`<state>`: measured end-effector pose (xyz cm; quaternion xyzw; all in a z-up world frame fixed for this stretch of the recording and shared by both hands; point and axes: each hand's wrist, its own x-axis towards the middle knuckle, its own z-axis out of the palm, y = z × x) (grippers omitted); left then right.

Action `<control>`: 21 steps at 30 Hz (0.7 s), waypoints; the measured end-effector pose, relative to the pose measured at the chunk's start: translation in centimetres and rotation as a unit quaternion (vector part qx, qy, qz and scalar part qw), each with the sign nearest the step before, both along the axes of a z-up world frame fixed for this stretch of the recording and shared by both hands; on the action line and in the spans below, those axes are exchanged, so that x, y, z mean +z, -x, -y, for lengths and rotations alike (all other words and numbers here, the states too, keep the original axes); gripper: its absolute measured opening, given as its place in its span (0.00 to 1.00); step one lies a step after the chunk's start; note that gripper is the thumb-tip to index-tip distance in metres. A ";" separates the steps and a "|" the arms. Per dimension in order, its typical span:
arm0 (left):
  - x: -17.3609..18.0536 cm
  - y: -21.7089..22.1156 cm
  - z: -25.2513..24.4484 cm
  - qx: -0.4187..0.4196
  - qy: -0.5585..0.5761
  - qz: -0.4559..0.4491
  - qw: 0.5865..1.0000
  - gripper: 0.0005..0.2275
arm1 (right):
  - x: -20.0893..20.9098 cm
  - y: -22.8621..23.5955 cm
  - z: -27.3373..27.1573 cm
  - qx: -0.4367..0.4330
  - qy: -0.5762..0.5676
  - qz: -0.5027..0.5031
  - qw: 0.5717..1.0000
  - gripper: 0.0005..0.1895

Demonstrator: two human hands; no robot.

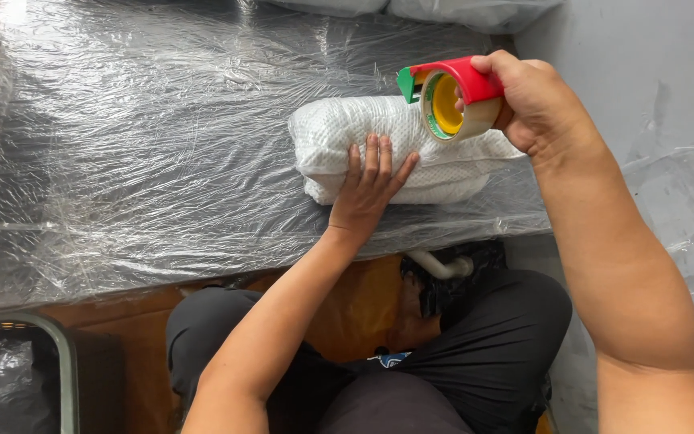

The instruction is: Wrapping a pillow in plastic wrap, rolling it tightly, and securing the roll with adhesive tape.

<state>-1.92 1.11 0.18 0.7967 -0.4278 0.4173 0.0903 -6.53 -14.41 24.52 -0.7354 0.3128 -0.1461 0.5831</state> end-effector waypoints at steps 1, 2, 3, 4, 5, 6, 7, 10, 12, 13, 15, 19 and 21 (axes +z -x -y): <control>0.0 0.0 0.0 -0.001 0.000 0.000 1.000 0.33 | -0.3 0.0 -0.2 -0.001 0.000 0.000 1.000 0.17; -0.1 0.0 0.0 0.001 -0.003 -0.002 1.000 0.34 | -0.6 0.0 -0.4 -0.002 0.010 -0.006 1.000 0.16; -0.1 0.0 0.0 0.003 -0.006 -0.003 1.000 0.34 | -0.9 -0.1 -0.6 -0.003 0.020 -0.011 1.000 0.16; -0.1 0.0 0.1 0.003 -0.005 -0.003 1.000 0.34 | -1.2 0.1 -0.7 -0.004 0.021 -0.011 1.000 0.16; -0.2 0.0 0.1 0.002 -0.008 -0.004 1.000 0.34 | -1.5 0.2 -0.8 0.002 0.026 -0.021 0.999 0.16; -0.3 -0.1 0.1 0.002 -0.011 -0.005 1.000 0.34 | -1.8 0.2 -0.9 0.008 0.031 -0.031 0.999 0.17; -0.2 -0.2 0.1 0.002 -0.011 -0.004 1.000 0.34 | -1.8 0.3 -1.1 0.008 0.031 -0.031 0.999 0.17; -0.2 0.0 0.1 -0.002 -0.009 -0.006 1.000 0.34 | -1.5 0.8 -2.1 0.015 0.023 -0.023 0.999 0.18; -0.2 0.0 0.1 0.003 -0.007 -0.006 1.000 0.33 | -0.8 1.0 -3.6 0.046 0.006 -0.027 0.999 0.18; 0.0 0.1 0.0 0.001 -0.007 -0.006 1.000 0.33 | -0.9 1.1 -3.7 0.044 0.005 -0.027 0.999 0.18; 0.4 0.0 -0.2 0.005 -0.034 -0.018 0.999 0.33 | -1.2 0.9 -4.0 0.040 0.010 -0.021 0.999 0.17; 0.9 -0.1 -0.3 -0.006 -0.021 -0.027 0.999 0.28 | -3.1 1.1 -2.8 0.032 0.019 0.002 0.999 0.17; 1.1 -0.1 -0.1 0.007 -0.018 -0.021 1.000 0.28 | -4.1 1.3 -2.3 0.023 0.031 0.030 0.999 0.16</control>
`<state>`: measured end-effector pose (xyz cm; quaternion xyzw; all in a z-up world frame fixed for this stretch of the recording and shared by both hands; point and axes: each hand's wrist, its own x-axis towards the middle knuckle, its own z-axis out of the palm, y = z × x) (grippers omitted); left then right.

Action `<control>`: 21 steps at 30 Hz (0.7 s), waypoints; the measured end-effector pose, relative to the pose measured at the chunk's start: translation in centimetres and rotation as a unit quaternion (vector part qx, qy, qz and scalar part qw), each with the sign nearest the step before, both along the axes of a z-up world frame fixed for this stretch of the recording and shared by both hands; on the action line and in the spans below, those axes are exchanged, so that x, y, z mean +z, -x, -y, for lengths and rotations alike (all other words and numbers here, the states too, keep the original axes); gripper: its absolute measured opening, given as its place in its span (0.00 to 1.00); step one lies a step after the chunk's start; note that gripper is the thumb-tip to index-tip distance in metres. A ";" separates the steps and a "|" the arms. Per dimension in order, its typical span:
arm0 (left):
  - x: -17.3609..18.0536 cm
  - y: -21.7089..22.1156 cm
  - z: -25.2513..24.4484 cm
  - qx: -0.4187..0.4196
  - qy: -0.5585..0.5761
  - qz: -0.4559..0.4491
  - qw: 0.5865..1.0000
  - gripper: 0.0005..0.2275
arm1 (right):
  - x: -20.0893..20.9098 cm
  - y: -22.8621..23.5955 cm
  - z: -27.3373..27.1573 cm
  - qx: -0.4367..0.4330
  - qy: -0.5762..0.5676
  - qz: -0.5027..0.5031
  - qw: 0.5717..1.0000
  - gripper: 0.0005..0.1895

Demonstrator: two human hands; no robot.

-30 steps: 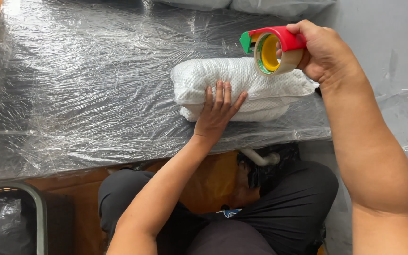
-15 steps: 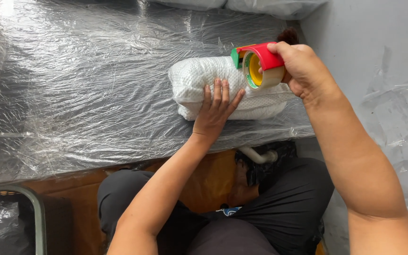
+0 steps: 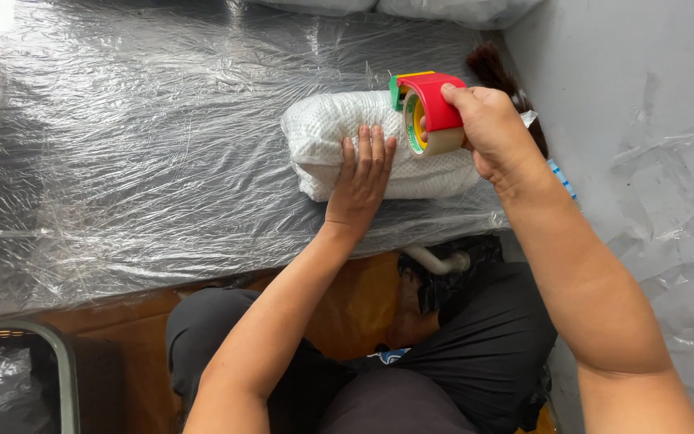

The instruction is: Wrapping a pillow in plastic wrap, rolling it tightly, and securing the roll with adhesive tape.

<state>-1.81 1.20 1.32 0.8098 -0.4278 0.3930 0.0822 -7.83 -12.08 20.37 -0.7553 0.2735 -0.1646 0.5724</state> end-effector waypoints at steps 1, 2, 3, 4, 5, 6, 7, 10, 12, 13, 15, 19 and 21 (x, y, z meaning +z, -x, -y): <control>-0.3 -0.3 0.5 0.000 0.000 0.001 1.000 0.28 | -1.0 -0.1 0.6 0.000 0.000 0.001 1.000 0.16; -0.5 -0.7 1.1 0.010 0.051 0.049 0.997 0.24 | -2.0 -0.3 1.3 -0.012 0.012 0.011 1.000 0.18; -0.8 -1.0 1.6 0.020 0.101 0.097 0.990 0.21 | -3.1 -0.4 1.9 -0.024 0.024 0.021 0.999 0.20; -0.8 -1.3 1.7 0.020 0.101 0.097 0.990 0.21 | -3.5 0.0 1.5 -0.024 0.024 0.022 0.999 0.20; -0.8 -1.5 1.8 0.029 0.094 0.088 0.991 0.21 | -3.9 0.5 1.1 -0.020 0.044 0.030 0.998 0.19; -0.9 -1.7 1.9 0.038 0.087 0.079 0.992 0.21 | -4.3 0.9 0.7 -0.017 0.064 0.037 0.997 0.18; -1.3 -2.5 2.4 0.037 0.088 0.079 0.992 0.21 | -4.0 1.7 -0.8 -0.018 0.064 0.038 0.997 0.18; -1.7 -3.5 3.4 0.009 0.120 0.030 0.992 0.21 | -4.0 4.3 -3.9 -0.031 0.045 0.045 0.997 0.16; -0.4 -3.3 3.1 0.015 0.118 0.018 0.993 0.21 | -5.1 5.7 -4.2 -0.004 -0.018 0.105 0.994 0.13; -0.5 -2.9 3.2 0.014 0.118 0.016 0.993 0.21 | -4.5 6.1 -4.1 -0.005 -0.017 0.103 0.995 0.13; -0.5 -2.4 3.1 0.011 0.094 0.041 0.995 0.19 | -3.2 6.8 -4.0 -0.039 -0.085 0.152 0.984 0.13; 0.5 -1.7 2.1 0.009 0.086 0.037 0.996 0.21 | 0.2 5.9 -0.3 -0.052 -0.121 0.169 0.977 0.11; 1.4 -0.8 1.3 0.037 0.004 -0.008 0.999 0.26 | 3.3 5.4 -0.7 -0.020 -0.142 0.145 0.979 0.14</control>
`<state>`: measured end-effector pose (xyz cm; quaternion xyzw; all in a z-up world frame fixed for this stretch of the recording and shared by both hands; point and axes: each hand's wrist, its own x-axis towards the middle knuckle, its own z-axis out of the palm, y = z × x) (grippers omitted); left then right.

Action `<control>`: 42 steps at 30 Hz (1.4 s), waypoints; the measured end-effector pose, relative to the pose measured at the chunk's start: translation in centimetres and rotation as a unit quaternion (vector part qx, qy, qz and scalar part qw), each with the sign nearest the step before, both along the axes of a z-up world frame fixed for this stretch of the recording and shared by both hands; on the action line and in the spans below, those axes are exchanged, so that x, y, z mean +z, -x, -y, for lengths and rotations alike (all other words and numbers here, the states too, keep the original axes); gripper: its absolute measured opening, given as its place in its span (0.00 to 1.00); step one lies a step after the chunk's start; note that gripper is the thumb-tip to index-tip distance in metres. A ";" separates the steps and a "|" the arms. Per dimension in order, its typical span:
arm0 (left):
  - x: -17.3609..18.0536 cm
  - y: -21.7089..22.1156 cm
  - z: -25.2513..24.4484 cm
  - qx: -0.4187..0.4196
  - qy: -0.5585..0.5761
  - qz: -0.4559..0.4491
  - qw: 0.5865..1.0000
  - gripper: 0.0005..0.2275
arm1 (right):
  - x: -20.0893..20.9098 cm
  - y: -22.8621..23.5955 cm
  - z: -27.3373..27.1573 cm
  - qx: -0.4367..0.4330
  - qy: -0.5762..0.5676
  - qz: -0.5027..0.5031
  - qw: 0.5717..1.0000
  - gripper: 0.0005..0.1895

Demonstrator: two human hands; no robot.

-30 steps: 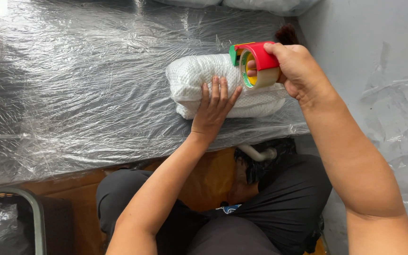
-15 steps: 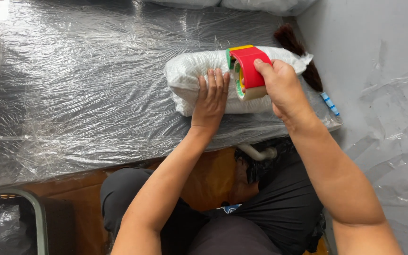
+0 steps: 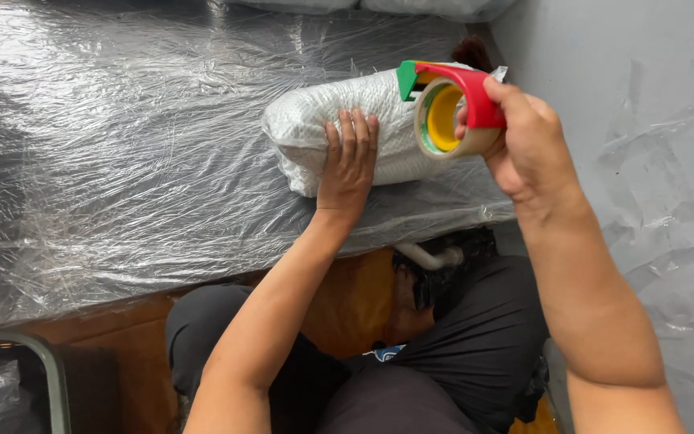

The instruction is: Wrapping a pillow in plastic wrap, rolling it tightly, and securing the roll with adhesive tape.

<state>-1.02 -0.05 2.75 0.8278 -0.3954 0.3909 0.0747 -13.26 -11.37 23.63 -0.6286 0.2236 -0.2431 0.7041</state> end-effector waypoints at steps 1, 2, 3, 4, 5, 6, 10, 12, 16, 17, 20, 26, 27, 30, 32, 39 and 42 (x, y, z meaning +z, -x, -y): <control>0.0 0.0 0.0 0.001 0.000 -0.001 1.000 0.26 | 0.5 -0.7 0.5 0.001 0.000 -0.001 1.000 0.14; -0.1 0.0 0.1 0.003 -0.002 -0.002 1.000 0.27 | 0.9 -1.4 0.9 -0.009 -0.013 -0.008 1.000 0.16; -0.2 -0.1 0.1 0.004 -0.004 -0.003 1.000 0.28 | 1.3 -2.1 1.4 -0.019 -0.026 -0.015 0.999 0.17; 0.0 0.0 0.0 0.006 -0.003 -0.005 1.000 0.28 | 1.7 -2.6 1.7 -0.017 -0.025 -0.017 0.999 0.17; 0.1 0.1 -0.1 0.004 -0.002 -0.004 1.000 0.27 | 2.0 -3.2 2.0 -0.019 -0.024 -0.026 0.999 0.15; 0.2 0.2 -0.2 0.003 0.000 -0.003 1.000 0.27 | 2.3 -3.9 2.3 -0.021 -0.023 -0.035 0.999 0.13; 0.3 0.2 -0.3 -0.002 0.003 -0.001 1.000 0.27 | 2.7 -5.8 1.7 -0.016 0.020 -0.047 0.999 0.14; 0.3 0.3 -0.3 0.000 -0.008 -0.001 1.000 0.27 | 2.6 -6.6 1.1 -0.019 0.077 -0.093 0.993 0.16; -0.4 0.2 0.1 0.011 -0.009 0.004 1.000 0.28 | 1.5 -7.5 0.2 -0.007 0.113 -0.112 0.987 0.14; -0.4 0.2 0.1 0.011 -0.009 0.007 1.000 0.28 | 1.2 -7.6 0.0 0.002 0.121 -0.118 0.986 0.14; -0.5 0.2 0.2 0.004 -0.007 0.005 1.000 0.28 | -1.1 -8.5 0.6 0.012 0.157 -0.160 0.974 0.14; -0.4 0.3 0.0 -0.001 0.001 0.016 1.000 0.27 | -1.2 -8.5 0.0 0.023 0.182 -0.214 0.959 0.15; -0.3 0.2 0.0 -0.001 0.002 0.013 1.000 0.27 | -0.8 -8.6 -0.4 0.036 0.167 -0.220 0.960 0.16; -0.3 0.2 0.0 0.001 0.007 0.018 1.000 0.27 | -0.2 -8.5 -1.1 0.068 0.137 -0.216 0.964 0.18; -0.1 0.2 -0.2 0.005 0.002 0.024 1.000 0.26 | -0.3 -8.4 -0.9 0.061 0.136 -0.214 0.965 0.18; -0.2 0.0 0.0 -0.001 0.005 0.016 1.000 0.27 | -0.9 -7.7 -0.8 0.040 0.155 -0.202 0.966 0.19; 0.0 0.2 -0.2 0.010 -0.014 0.032 0.999 0.26 | -1.1 -7.7 -0.8 0.044 0.158 -0.218 0.962 0.18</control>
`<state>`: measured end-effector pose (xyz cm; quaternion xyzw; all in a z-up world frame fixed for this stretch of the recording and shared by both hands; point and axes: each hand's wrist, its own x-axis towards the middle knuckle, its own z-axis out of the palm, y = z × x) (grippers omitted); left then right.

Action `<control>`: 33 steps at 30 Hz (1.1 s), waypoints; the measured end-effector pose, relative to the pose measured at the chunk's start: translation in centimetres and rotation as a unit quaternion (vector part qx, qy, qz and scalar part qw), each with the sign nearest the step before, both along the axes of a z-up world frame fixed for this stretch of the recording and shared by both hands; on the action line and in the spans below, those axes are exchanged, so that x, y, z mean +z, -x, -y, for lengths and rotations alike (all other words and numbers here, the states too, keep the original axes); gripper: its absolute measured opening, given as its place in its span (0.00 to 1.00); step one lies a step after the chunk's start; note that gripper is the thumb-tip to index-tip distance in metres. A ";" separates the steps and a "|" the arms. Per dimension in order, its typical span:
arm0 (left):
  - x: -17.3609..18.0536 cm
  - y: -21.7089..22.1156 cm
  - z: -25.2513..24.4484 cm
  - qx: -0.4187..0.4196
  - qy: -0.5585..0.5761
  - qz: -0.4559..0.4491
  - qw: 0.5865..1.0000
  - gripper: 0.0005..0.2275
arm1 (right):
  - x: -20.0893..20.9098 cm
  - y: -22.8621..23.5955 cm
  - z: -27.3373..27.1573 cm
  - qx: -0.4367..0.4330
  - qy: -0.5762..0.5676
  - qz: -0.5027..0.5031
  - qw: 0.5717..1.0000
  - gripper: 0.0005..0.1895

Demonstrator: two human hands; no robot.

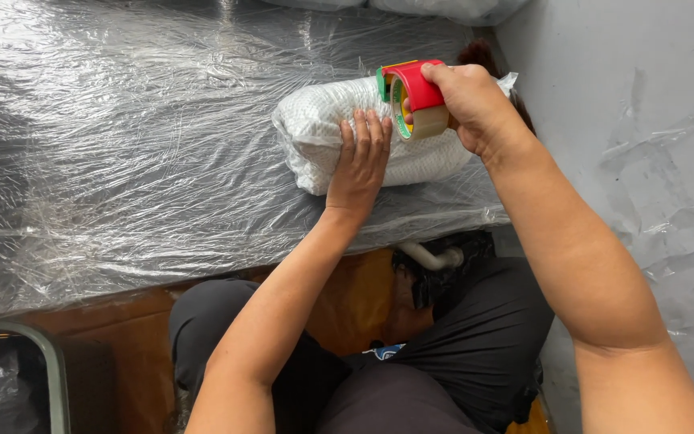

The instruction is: Wrapping a pillow in plastic wrap, rolling it tightly, and securing the roll with adhesive tape.

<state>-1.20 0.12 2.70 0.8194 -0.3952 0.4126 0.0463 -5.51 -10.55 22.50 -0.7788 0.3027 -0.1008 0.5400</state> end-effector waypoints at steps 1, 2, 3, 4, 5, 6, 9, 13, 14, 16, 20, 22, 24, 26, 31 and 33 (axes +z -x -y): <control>0.1 0.0 0.0 0.000 0.000 0.001 1.000 0.26 | 0.3 -0.2 0.3 0.000 0.000 0.001 1.000 0.18; 0.0 0.1 0.0 -0.001 0.006 0.004 1.000 0.26 | 0.4 -0.3 0.5 -0.001 0.003 0.000 1.000 0.18; 0.0 0.2 -0.1 -0.002 0.011 0.006 1.000 0.26 | 0.6 -0.5 0.8 -0.002 0.005 -0.001 1.000 0.18; 0.0 0.2 -0.1 -0.003 0.009 0.005 1.000 0.26 | 0.7 -0.5 0.7 -0.003 0.004 -0.002 1.000 0.18; 0.1 0.1 -0.2 -0.006 0.010 0.000 1.000 0.25 | 0.8 -0.6 0.6 0.000 0.002 -0.006 1.000 0.18; 0.2 0.0 -0.1 -0.011 0.012 -0.004 1.000 0.25 | 1.0 -0.6 0.6 0.001 0.001 -0.009 1.000 0.18; 0.0 -0.2 0.2 -0.011 0.000 -0.018 1.000 0.26 | 0.5 0.1 -0.3 0.014 0.003 0.002 1.000 0.18; -0.2 -0.6 0.4 -0.011 -0.004 -0.036 0.999 0.28 | -1.6 1.2 0.1 0.022 -0.037 0.051 0.998 0.18; -0.2 -0.7 0.5 -0.014 -0.008 -0.045 0.999 0.29 | -2.1 1.5 0.2 0.025 -0.035 0.081 0.996 0.16; -0.8 -1.0 1.1 -0.016 -0.013 -0.054 0.998 0.29 | -3.7 1.8 0.5 0.028 -0.034 0.111 0.993 0.14; -1.9 -1.7 2.1 -0.027 0.048 0.003 0.998 0.23 | -6.0 2.7 0.0 -0.020 0.057 0.159 0.985 0.19; -1.9 -1.7 2.2 -0.030 0.042 -0.005 0.999 0.23 | -6.0 3.3 -1.1 -0.009 0.062 0.187 0.980 0.17; -1.8 -1.8 2.1 -0.032 0.037 -0.015 0.999 0.23 | -5.8 3.9 -2.3 -0.008 0.065 0.218 0.974 0.16; -1.6 -1.7 2.1 -0.032 0.035 -0.021 0.999 0.23 | -6.1 4.2 -3.0 -0.011 0.071 0.229 0.971 0.15; -1.7 -1.7 2.7 -0.031 0.027 -0.052 0.998 0.24 | -7.0 5.1 -4.0 -0.025 0.091 0.253 0.963 0.15; -1.3 -1.7 2.7 -0.041 0.036 -0.053 0.997 0.23 | -6.9 5.7 -4.2 -0.023 0.114 0.249 0.961 0.15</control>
